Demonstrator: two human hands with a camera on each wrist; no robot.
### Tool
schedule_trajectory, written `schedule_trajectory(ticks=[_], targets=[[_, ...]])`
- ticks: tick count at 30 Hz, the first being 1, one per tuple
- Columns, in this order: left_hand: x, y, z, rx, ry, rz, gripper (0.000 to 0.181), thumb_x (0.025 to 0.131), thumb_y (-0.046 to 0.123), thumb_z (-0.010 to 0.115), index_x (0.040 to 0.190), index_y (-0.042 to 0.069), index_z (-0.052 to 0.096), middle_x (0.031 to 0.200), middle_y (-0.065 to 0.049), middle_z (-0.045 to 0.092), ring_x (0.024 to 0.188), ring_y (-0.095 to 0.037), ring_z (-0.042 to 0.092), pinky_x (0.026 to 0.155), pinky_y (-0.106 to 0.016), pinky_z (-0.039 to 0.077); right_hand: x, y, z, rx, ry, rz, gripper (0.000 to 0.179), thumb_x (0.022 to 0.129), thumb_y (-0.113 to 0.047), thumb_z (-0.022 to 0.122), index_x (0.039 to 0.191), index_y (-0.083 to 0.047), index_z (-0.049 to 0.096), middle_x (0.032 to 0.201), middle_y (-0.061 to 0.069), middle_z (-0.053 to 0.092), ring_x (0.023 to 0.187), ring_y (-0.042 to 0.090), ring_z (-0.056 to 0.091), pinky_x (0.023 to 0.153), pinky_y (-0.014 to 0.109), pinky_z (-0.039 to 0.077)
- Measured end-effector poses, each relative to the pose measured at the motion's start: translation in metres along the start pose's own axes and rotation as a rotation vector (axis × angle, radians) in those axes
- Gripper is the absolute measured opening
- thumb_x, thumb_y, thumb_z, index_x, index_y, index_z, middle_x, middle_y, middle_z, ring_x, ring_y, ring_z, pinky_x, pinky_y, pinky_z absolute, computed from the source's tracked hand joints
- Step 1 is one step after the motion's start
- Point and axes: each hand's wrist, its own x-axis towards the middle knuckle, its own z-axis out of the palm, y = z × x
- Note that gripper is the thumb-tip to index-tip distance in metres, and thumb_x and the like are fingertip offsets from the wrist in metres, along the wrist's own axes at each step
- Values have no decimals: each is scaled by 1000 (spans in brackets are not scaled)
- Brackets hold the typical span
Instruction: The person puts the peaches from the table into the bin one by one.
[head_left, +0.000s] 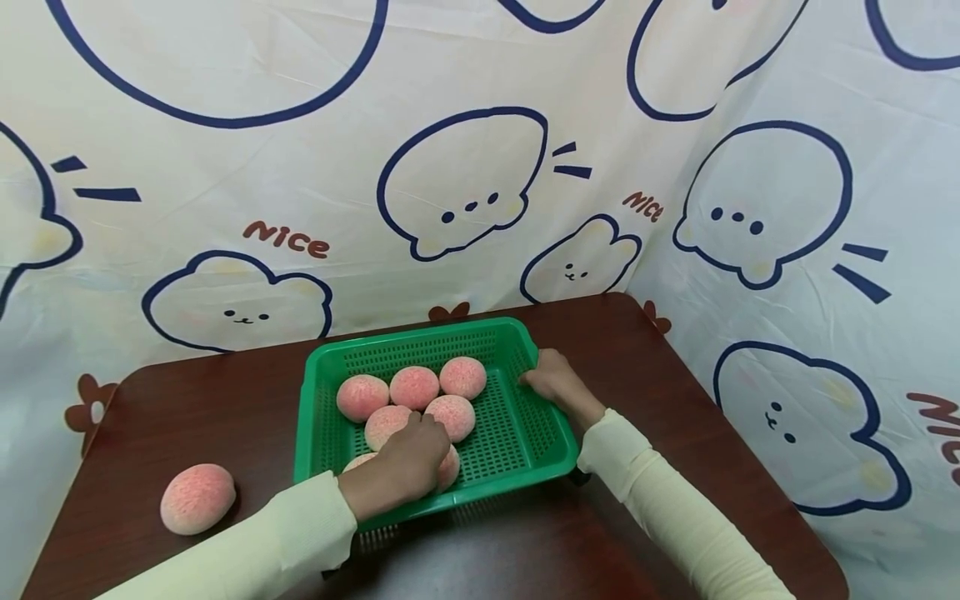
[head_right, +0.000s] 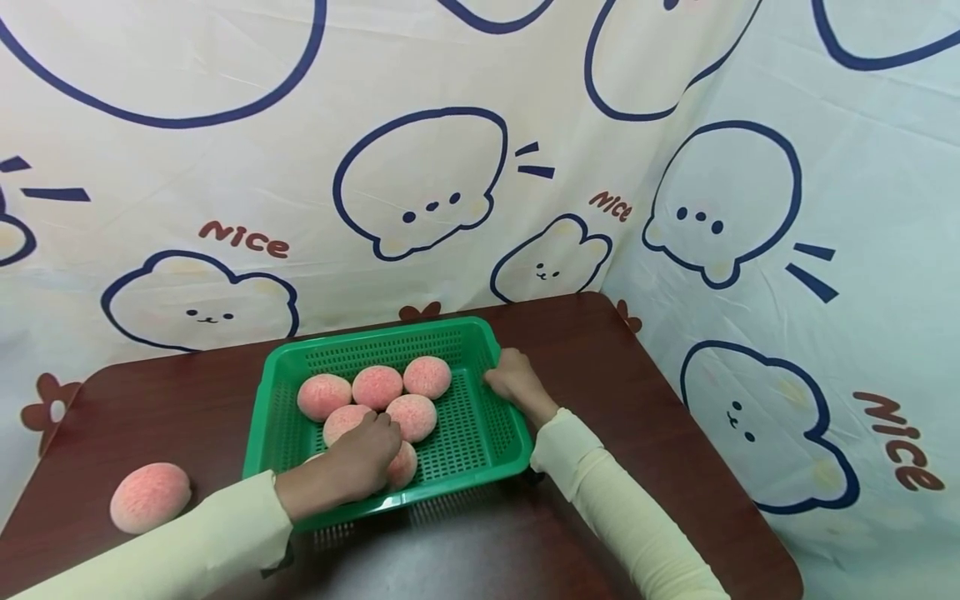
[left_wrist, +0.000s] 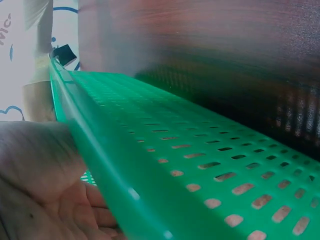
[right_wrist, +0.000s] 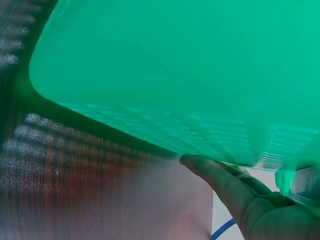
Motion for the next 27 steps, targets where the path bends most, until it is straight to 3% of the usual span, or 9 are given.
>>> schedule_trajectory(ticks=[5, 8, 12, 16, 18, 20, 23, 25, 27], targets=[[-1, 0, 0, -19, -18, 13, 29, 80, 2, 75, 59, 14, 59, 66, -2, 52, 72, -19, 46, 70, -36, 41, 0, 0, 1, 1, -4, 6, 13, 91, -5, 65, 101, -2, 57, 96, 15, 64, 84, 26, 68, 70, 36, 58], [-4, -1, -2, -52, -25, 21, 26, 81, 4, 76, 62, 12, 59, 70, -4, 55, 73, -20, 47, 74, -39, 42, 0, 0, 2, -6, -1, 7, 15, 91, -6, 66, 104, -1, 59, 98, 16, 65, 85, 27, 68, 70, 37, 58], [-11, -2, -13, -113, -34, -32, 24, 80, 6, 76, 65, 14, 58, 76, -3, 55, 76, -21, 46, 66, -36, 40, 1, 0, 2, -18, -5, 6, 16, 91, -7, 66, 104, 0, 59, 97, 16, 65, 85, 26, 66, 70, 35, 56], [-18, -10, -33, -198, -27, -98, 20, 84, 9, 74, 69, 8, 60, 68, -4, 52, 65, -18, 43, 56, -31, 33, 1, 0, 0, -22, -3, 4, 17, 91, -6, 66, 105, 0, 60, 99, 16, 66, 85, 26, 67, 70, 36, 57], [-22, -18, -46, -187, -7, -118, 11, 88, 12, 73, 85, 3, 68, 74, -6, 59, 66, -17, 50, 55, -31, 38, 1, 0, 0, -25, -2, 5, 19, 91, -7, 66, 107, 1, 60, 100, 17, 67, 86, 26, 69, 70, 37, 58], [-28, -28, -60, -154, 14, -140, 15, 91, 13, 72, 95, 0, 67, 81, -10, 63, 73, -20, 54, 61, -34, 42, 1, 0, -1, -28, -4, 8, 20, 91, -7, 66, 108, 1, 60, 102, 17, 67, 87, 26, 69, 71, 37, 58], [-37, -44, -80, -57, 81, -174, 31, 91, 13, 71, 114, -6, 65, 103, -18, 68, 93, -31, 61, 75, -44, 52, 2, 1, -1, -27, -13, 9, 21, 92, -8, 66, 110, 1, 60, 104, 17, 67, 89, 26, 69, 72, 37, 58], [-45, -56, -91, -14, 125, -200, 36, 89, 13, 74, 117, -8, 64, 109, -23, 65, 99, -39, 58, 81, -51, 50, 2, 2, -1, -26, -10, 9, 20, 92, -8, 66, 109, 1, 60, 104, 17, 67, 90, 27, 69, 73, 37, 58], [-57, -70, -99, 32, 169, -225, 55, 84, 16, 80, 128, -9, 59, 121, -28, 62, 110, -45, 53, 86, -58, 47, 1, 2, -2, -27, -4, 4, 19, 91, -7, 66, 108, 0, 60, 104, 17, 67, 91, 27, 68, 74, 38, 57]])
